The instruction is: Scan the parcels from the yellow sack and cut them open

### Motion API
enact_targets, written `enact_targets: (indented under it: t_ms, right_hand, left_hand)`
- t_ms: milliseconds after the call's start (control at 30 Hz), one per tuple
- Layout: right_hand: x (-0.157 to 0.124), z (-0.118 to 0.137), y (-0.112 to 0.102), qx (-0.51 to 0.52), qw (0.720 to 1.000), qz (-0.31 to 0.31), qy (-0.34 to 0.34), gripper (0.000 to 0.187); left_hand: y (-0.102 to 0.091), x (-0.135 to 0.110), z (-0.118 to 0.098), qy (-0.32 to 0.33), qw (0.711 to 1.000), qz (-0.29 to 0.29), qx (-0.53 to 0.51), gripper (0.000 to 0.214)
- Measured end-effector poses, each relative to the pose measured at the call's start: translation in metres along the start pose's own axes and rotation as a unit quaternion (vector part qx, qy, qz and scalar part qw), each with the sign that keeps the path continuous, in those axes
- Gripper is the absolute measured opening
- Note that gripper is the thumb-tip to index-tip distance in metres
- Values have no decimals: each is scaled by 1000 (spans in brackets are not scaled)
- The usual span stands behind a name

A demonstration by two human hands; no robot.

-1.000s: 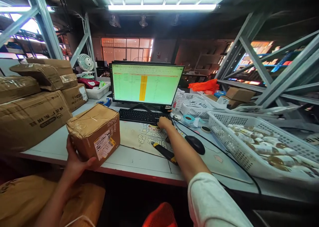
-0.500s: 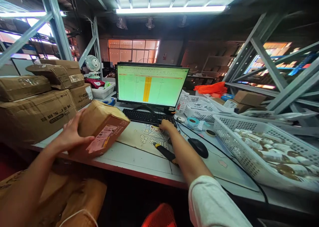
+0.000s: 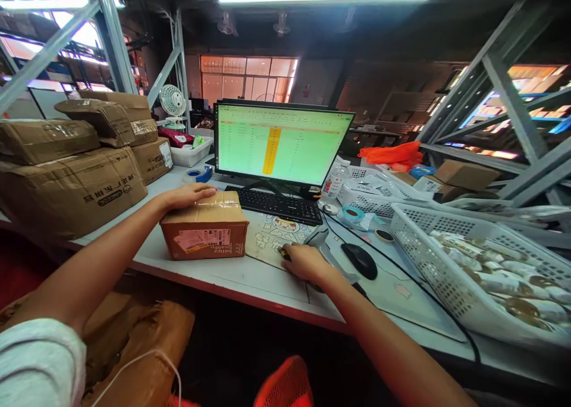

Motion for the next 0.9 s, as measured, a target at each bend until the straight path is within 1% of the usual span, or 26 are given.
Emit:
enact_targets:
  t_ms: [33,100,133,167,200,267,300,333,367,433,467,500,567,633,800,900]
  right_hand:
    - [-4,2,1,11,1000,-12,0,28]
    - [-2,6,-4,49,998,-40,-5,25]
    - [3,8,-9,76,996,-56,-13,24]
    - [9,11,-16,107,992,-70,-23,25]
    - [15,16,-23,141,986,-85,-32,27]
    - [29,27,-38,202,972,-113,-47,35]
    - [36,33,-45,233,962,-129,-51,36]
    - [43,41,-52,272,949,-147,-54,35]
    - [49,49,-57,320,931,-164,-55,31]
    - [60,66,-62,421,885,-190,-58,24]
    - [66,75,-63,461,863,-195,-59,23]
    - [70,83,-63,488,848,-196,-61,24]
    - [76,98,-62,506,838,-194,-64,25]
    - [76,107,-59,517,831,-196,-63,26]
    - [64,116,-47,568,795,-200,-66,26]
    - [54,119,-35,598,776,-193,-55,24]
  left_hand:
    - [-3,1,1,3,999,6,-46,51]
    - [-4,4,3,5,994,41,-100,50]
    - [-7,4,4,9,992,44,-116,51]
    - [-13,5,7,11,992,33,-124,53]
    - [-22,5,11,9,992,5,-125,53]
    - [-43,3,27,-7,989,-76,-126,54]
    - [-51,1,39,-22,984,-106,-141,56]
    - [-54,-1,52,-41,978,-114,-169,57]
    - [-51,-2,66,-65,970,-100,-211,58]
    - [-36,-1,90,-108,943,-51,-310,52]
    - [-29,-1,100,-124,928,-39,-348,46]
    - [-25,0,107,-132,917,-38,-374,40]
    - [-22,2,117,-135,906,-57,-398,33]
    - [-21,7,122,-135,906,-67,-396,31]
    - [-25,15,128,-137,911,-79,-381,34]
    - [-27,15,128,-133,917,-84,-365,33]
Point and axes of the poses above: each hand's wrist, its own x-axis towards the middle knuckle, its own y-axis out of the palm, z = x × y, the point moved 10 cm from there along x, towards the middle knuckle, and after that the axes turned 15 degrees about -y, right-handed, at the moved point
